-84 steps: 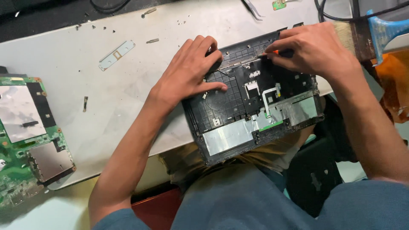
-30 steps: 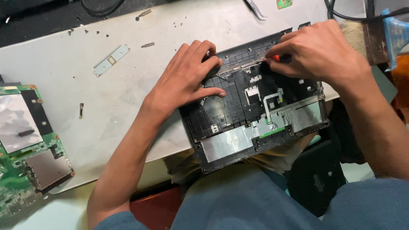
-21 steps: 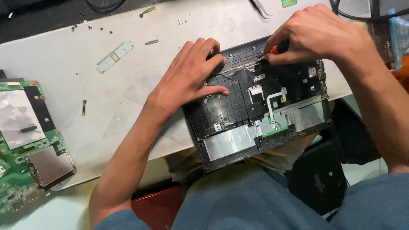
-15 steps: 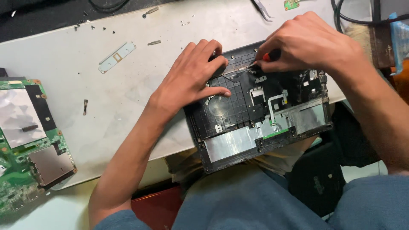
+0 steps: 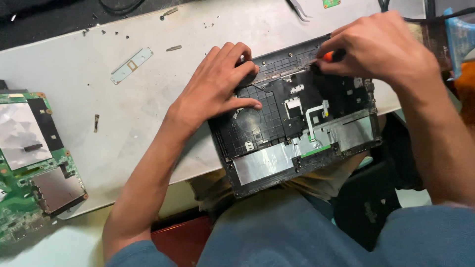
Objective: The person works on a disassembled laptop chassis at a repair bench, using a screwdriver to remove and drive screws along the bottom cover, brushing dust off the chassis with a brush, and picking up loose screws from the table. They reposition the chassis and continue unscrewing screws near the hinge area.
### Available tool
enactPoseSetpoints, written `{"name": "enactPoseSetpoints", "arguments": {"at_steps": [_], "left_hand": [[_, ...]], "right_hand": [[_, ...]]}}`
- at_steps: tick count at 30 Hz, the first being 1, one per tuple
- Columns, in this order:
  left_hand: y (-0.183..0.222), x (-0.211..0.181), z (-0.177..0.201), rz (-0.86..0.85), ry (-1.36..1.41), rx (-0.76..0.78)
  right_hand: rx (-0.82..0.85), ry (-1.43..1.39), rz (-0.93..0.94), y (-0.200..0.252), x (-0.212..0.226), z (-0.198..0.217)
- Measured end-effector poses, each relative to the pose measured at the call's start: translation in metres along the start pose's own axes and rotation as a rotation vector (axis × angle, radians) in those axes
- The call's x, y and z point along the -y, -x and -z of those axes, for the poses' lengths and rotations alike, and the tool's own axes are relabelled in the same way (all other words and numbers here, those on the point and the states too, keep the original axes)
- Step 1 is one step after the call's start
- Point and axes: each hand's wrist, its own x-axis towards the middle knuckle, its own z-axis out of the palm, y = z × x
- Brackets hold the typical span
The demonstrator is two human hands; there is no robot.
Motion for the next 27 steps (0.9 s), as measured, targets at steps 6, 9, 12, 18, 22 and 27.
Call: {"name": "enactPoseSetpoints", "arguments": {"at_steps": [6, 9, 12, 18, 22, 27], "left_hand": [[0.001, 0.007, 0.007, -0.006, -0.003, 0.018], [0.002, 0.029, 0.01, -0.048, -0.094, -0.2], [0.013, 0.033, 0.027, 0.111, -0.079, -0.371], [-0.005, 0.021, 0.015, 0.25, 0.056, -0.231], [-0.025, -0.007, -0.005, 0.142, -0.209, -0.076], [-0.032, -0.015, -0.002, 0.157, -0.187, 0.19]], "right_hand": [[-0.602, -0.559, 0.077, 0.075, -0.048, -0.049], [-0.735, -0.783, 0.01, 0.086, -0.041, -0.098], [-0.746, -0.909, -0.098, 0.079, -0.008, -0.129], [-1.102, -0.744, -0.189, 0.077, 0.053, -0.161], [-1.074, -0.568, -0.352, 0.076, 0.088, -0.158], [-0.707, -0.756, -0.309, 0.09, 0.108, -0.136]]}}
